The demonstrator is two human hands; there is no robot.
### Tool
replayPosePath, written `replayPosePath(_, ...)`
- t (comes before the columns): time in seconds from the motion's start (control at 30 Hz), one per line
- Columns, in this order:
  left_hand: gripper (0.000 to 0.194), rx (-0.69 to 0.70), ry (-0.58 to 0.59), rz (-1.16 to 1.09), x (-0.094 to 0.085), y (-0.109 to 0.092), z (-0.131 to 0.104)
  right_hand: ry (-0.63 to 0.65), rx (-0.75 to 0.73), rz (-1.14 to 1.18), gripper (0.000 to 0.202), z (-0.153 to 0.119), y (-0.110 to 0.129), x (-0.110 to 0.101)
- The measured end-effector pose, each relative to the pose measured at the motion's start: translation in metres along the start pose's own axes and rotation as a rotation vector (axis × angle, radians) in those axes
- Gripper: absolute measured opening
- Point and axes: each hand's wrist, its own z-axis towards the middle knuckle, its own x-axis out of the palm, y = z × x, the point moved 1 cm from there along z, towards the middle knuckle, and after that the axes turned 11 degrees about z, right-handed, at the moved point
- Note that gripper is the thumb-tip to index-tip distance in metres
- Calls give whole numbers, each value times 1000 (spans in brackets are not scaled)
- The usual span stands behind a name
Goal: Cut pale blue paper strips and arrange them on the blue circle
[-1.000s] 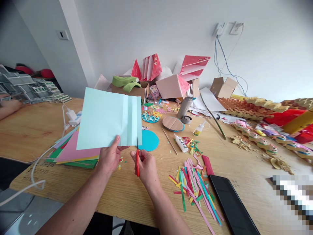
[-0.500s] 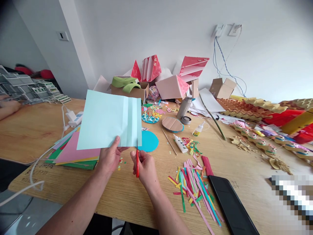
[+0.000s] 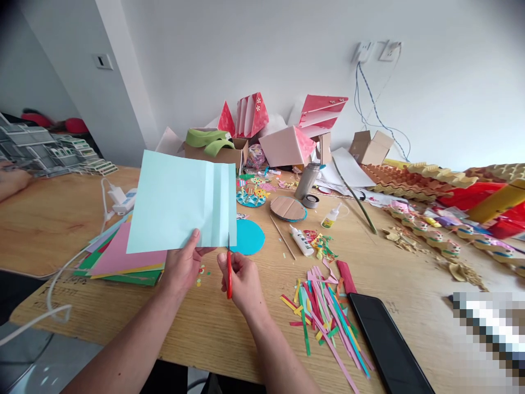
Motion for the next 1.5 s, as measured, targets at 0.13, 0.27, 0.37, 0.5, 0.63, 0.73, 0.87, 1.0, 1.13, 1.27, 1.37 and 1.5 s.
replayPosePath(0.13, 49, -6, -13, 16, 0, -1, 0, 14, 37, 22, 54, 0, 0, 0)
replayPosePath(0.27, 50, 3, -7, 22, 0, -1, -1, 23, 26, 41, 53, 0, 1, 0)
replayPosePath(0.37, 47, 2, 13, 28, 1, -1, -2, 16, 13, 35, 53, 0, 2, 0)
replayPosePath(0.5, 49, 7, -6, 29, 1, 0, -2, 2, 6, 25, 53, 0, 2, 0)
replayPosePath(0.63, 51, 8, -11, 31, 0, 0, -2, -5, 2, 12, 54, 1, 2, -1)
replayPosePath(0.73, 51, -19, 4, 12, -1, 0, -1, -5, 4, 17, 53, 1, 1, -1)
replayPosePath(0.87, 49, -84, 7, -33, -2, -1, 1, -6, 0, -6, 51, 0, 0, -1)
replayPosePath(1.0, 49, -101, 8, -40, -2, 0, 1, -19, -15, -22, 50, 0, -1, -1)
replayPosePath(1.13, 51, -64, 25, -21, 1, 0, -2, -29, -35, -18, 50, 1, 1, -1)
replayPosePath(1.27, 50, -34, 33, 6, 2, 0, -4, -25, -32, -15, 49, 0, 2, -1)
replayPosePath(1.37, 52, -25, 22, 28, 2, 0, -5, -21, -32, 0, 50, 0, 2, -1)
replayPosePath(1.5, 52, -5, -19, 66, 2, 0, -6, -2, -18, 1, 51, 0, 2, -2)
